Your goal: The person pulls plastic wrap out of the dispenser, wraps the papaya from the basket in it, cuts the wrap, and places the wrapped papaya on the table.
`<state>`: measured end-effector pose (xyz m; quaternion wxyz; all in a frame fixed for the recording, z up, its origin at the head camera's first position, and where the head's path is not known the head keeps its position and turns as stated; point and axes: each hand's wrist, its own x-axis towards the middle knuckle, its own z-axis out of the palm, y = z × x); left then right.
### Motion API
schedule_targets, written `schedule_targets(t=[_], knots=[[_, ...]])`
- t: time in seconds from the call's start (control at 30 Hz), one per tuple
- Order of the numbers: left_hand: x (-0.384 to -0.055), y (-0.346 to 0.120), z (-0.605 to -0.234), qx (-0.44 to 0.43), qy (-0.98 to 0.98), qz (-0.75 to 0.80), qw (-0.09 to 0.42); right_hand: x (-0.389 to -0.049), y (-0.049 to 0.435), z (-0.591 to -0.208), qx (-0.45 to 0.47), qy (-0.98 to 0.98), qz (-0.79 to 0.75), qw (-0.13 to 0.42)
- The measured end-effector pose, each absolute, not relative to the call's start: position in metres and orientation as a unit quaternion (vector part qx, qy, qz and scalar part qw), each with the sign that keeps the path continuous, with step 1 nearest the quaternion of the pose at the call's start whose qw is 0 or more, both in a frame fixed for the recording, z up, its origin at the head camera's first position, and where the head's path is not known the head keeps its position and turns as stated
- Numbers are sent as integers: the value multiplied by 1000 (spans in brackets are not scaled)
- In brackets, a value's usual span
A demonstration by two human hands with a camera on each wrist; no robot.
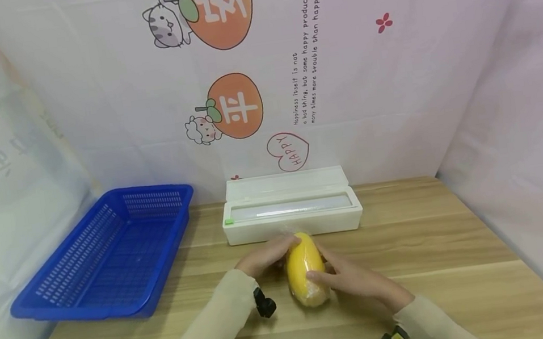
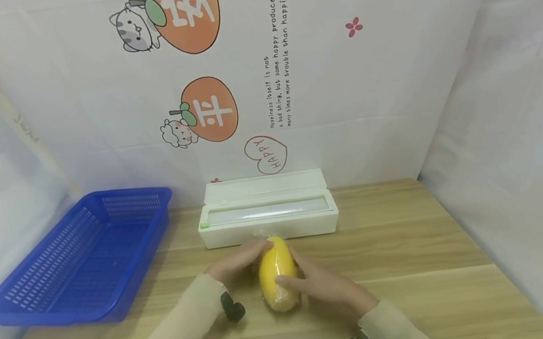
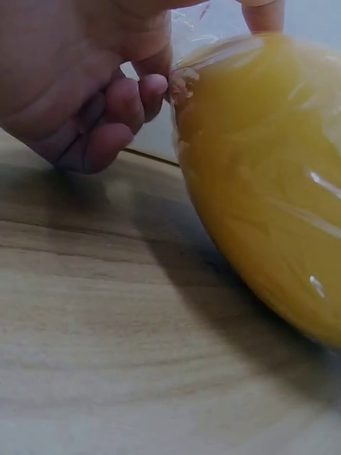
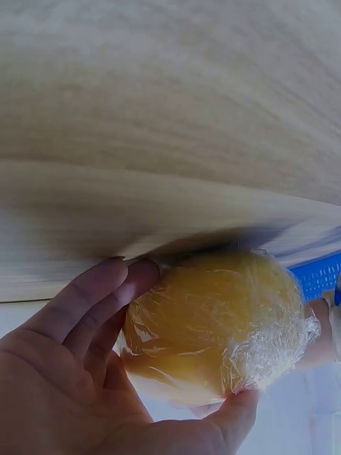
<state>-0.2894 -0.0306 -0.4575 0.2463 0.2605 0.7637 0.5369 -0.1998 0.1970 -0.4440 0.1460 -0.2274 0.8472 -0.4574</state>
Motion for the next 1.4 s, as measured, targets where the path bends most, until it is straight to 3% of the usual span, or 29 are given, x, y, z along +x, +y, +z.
schedule_targets(t=[0.53, 0.97, 1.17, 1.4], knots=[[-283, -25, -447, 300, 823, 472, 98, -199, 199, -443, -230, 844, -459, 153], [-268, -18, -438, 352, 891, 287, -4, -205, 200, -449, -223, 836, -472, 169], [-263, -19, -439, 372, 879, 296, -31, -208, 201, -450, -196, 831, -492, 173], [-261, -28, -442, 359, 843, 399, -27, -214, 203, -454, -179, 807, -527, 199]])
